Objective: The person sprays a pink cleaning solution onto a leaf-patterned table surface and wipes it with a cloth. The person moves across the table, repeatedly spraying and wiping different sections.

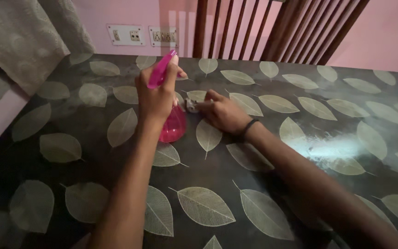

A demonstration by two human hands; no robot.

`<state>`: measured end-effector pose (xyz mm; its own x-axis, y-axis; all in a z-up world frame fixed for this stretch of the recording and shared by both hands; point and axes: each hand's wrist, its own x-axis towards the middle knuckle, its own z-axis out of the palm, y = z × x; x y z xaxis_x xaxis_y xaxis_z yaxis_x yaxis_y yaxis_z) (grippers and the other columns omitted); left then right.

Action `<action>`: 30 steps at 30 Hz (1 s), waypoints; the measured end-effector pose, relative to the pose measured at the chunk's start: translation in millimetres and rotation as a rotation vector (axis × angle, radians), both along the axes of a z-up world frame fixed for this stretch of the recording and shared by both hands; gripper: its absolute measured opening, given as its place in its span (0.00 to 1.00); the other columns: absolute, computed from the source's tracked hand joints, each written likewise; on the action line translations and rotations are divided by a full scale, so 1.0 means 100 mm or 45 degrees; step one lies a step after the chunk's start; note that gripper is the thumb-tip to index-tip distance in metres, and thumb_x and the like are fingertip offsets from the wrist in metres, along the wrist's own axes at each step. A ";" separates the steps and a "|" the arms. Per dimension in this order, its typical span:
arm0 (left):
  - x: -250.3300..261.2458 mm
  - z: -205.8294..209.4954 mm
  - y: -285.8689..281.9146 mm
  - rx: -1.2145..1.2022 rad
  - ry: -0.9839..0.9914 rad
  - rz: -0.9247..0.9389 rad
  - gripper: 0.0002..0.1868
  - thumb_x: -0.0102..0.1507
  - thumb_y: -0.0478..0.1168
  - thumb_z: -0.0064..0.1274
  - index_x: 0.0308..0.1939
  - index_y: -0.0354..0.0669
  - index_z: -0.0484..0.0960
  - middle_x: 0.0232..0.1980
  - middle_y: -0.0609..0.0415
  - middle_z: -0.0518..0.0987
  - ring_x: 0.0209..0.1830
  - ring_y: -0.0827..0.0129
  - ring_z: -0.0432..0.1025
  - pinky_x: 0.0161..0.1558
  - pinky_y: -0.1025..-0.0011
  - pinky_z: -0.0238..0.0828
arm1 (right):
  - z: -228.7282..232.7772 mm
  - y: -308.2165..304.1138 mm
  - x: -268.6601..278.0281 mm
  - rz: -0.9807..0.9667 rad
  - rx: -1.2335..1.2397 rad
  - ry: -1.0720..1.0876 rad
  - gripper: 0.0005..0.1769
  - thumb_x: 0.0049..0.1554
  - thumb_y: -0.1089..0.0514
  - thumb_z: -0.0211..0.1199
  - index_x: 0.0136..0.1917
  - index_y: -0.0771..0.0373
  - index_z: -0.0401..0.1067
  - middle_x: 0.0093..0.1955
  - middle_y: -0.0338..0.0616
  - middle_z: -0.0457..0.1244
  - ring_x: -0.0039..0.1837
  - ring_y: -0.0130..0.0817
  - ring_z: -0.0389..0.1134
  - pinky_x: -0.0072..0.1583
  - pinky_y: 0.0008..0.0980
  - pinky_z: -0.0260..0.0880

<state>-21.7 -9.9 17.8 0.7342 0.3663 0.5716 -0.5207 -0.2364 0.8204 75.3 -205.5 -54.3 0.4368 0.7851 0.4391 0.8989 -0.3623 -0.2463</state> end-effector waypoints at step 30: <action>-0.45 0.38 -0.05 0.994 1.152 -0.331 0.22 0.63 0.57 0.54 0.30 0.42 0.83 0.24 0.54 0.82 0.14 0.70 0.67 0.20 0.67 0.66 | -0.36 -1.36 0.25 -0.508 0.259 -0.062 0.12 0.59 0.63 0.61 0.53 0.59 0.82 0.48 0.56 0.65 0.50 0.54 0.69 0.54 0.46 0.71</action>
